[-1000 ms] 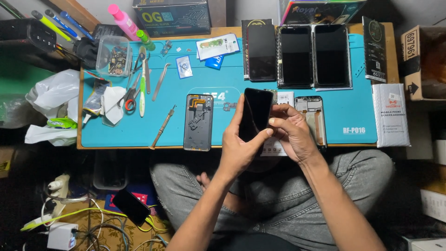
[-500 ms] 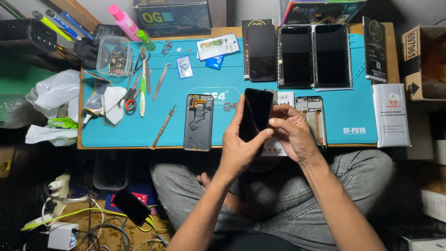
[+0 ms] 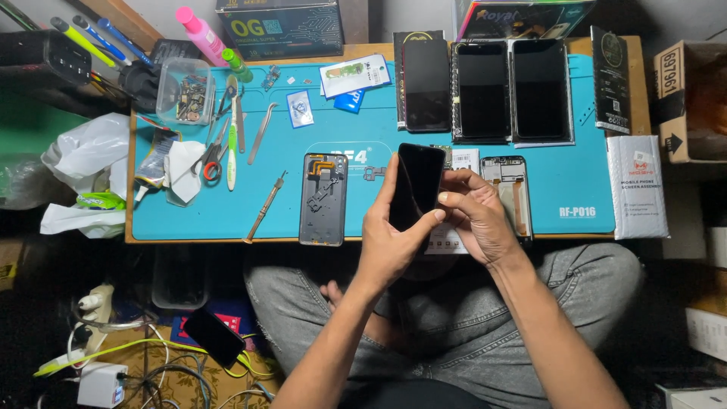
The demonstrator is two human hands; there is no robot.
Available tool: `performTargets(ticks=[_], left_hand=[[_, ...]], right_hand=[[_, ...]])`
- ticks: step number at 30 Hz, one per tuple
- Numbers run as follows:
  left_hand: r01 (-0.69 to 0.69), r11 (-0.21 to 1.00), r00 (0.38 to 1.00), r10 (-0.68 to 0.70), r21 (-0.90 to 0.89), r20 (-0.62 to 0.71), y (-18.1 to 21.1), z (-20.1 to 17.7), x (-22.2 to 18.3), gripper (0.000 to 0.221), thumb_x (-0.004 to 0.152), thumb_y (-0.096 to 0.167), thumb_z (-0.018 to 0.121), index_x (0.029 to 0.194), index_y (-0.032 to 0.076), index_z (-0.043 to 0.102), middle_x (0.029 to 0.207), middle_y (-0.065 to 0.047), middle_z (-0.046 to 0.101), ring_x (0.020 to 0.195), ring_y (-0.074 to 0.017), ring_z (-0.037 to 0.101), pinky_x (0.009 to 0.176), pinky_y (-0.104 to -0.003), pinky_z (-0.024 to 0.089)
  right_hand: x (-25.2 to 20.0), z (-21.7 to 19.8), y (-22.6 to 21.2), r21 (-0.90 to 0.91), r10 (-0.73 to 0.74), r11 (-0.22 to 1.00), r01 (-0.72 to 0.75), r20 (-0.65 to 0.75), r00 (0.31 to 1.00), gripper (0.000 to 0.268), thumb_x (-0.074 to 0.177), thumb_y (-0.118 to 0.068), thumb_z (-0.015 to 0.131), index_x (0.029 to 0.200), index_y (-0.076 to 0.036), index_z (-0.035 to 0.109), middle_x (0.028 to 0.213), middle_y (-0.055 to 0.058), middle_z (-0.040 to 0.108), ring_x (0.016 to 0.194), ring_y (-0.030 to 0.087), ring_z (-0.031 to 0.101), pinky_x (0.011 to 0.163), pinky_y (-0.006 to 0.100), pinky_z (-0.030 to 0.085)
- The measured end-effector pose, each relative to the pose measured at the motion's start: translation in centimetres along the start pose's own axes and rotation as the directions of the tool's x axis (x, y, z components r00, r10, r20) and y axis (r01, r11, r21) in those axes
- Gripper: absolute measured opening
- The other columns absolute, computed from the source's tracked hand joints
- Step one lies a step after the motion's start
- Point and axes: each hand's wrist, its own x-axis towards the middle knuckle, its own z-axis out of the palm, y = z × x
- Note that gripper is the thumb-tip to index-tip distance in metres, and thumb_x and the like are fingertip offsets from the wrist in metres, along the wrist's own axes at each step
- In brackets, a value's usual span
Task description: Assembling and testing internal components of a mobile phone on a repair bench.
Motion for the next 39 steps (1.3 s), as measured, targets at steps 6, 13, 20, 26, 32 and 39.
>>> performTargets(ticks=[6, 13, 20, 26, 32, 39], left_hand=[[-0.004, 1.000, 1.000, 0.004, 0.005, 0.001, -0.32, 0.07, 0.06, 0.105, 0.083, 0.018, 0.092, 0.171, 0.016, 0.035, 0.153, -0.021, 0.066, 0.143, -0.0364, 0.062, 0.120, -0.053, 0.051], [0.003, 1.000, 1.000, -0.003, 0.003, 0.003, -0.20, 0.10, 0.06, 0.105, 0.083, 0.018, 0.092, 0.171, 0.016, 0.035, 0.154, -0.022, 0.065, 0.144, -0.0377, 0.061, 0.120, -0.053, 0.050], [0.007, 1.000, 1.000, -0.007, 0.008, 0.001, -0.11, 0.12, 0.04, 0.106, 0.082, 0.019, 0.092, 0.171, 0.016, 0.035, 0.155, -0.022, 0.064, 0.145, -0.0370, 0.059, 0.122, -0.053, 0.049], [0.011, 1.000, 1.000, -0.011, 0.007, 0.001, -0.27, 0.24, 0.03, 0.106, 0.082, 0.019, 0.092, 0.171, 0.017, 0.035, 0.154, -0.021, 0.064, 0.145, -0.0367, 0.060, 0.121, -0.052, 0.049], [0.012, 1.000, 1.000, -0.012, 0.009, -0.003, -0.05, 0.10, -0.03, 0.106, 0.082, 0.019, 0.092, 0.171, 0.017, 0.035, 0.154, -0.022, 0.064, 0.144, -0.0371, 0.060, 0.121, -0.053, 0.049], [0.018, 1.000, 1.000, -0.018, 0.018, -0.003, -0.05, 0.03, -0.11, 0.106, 0.082, 0.019, 0.093, 0.171, 0.017, 0.035, 0.153, -0.021, 0.065, 0.143, -0.0367, 0.061, 0.120, -0.052, 0.050]], right_hand=[[0.24, -0.49, 0.40, -0.012, -0.002, 1.000, 0.002, -0.001, 1.000, 0.033, 0.085, 0.008, 0.079, 0.115, -0.005, 0.073, 0.107, 0.012, 0.079, 0.078, 0.014, 0.073, 0.066, 0.028, 0.066], [0.10, -0.15, 0.16, -0.007, -0.003, 1.000, 0.002, -0.003, 1.000, 0.033, 0.085, 0.008, 0.079, 0.115, -0.005, 0.073, 0.106, 0.012, 0.079, 0.077, 0.014, 0.073, 0.066, 0.028, 0.066], [0.14, -0.10, 0.07, -0.015, -0.003, 1.000, 0.003, -0.004, 1.000, 0.033, 0.085, 0.008, 0.080, 0.114, -0.005, 0.074, 0.106, 0.011, 0.079, 0.077, 0.015, 0.073, 0.066, 0.029, 0.067], [0.02, 0.07, -0.08, -0.013, 0.003, 1.000, -0.003, -0.005, 1.000, 0.033, 0.085, 0.008, 0.079, 0.115, -0.005, 0.074, 0.106, 0.012, 0.079, 0.076, 0.014, 0.072, 0.066, 0.029, 0.066], [0.12, -0.06, -0.01, -0.016, 0.002, 1.000, -0.002, -0.006, 1.000, 0.034, 0.085, 0.008, 0.079, 0.115, -0.005, 0.073, 0.107, 0.012, 0.079, 0.076, 0.015, 0.073, 0.066, 0.029, 0.067], [0.20, -0.20, 0.12, -0.004, -0.009, 1.000, 0.009, 0.002, 1.000, 0.034, 0.085, 0.009, 0.078, 0.115, -0.005, 0.073, 0.106, 0.011, 0.078, 0.079, 0.016, 0.074, 0.067, 0.030, 0.067]])
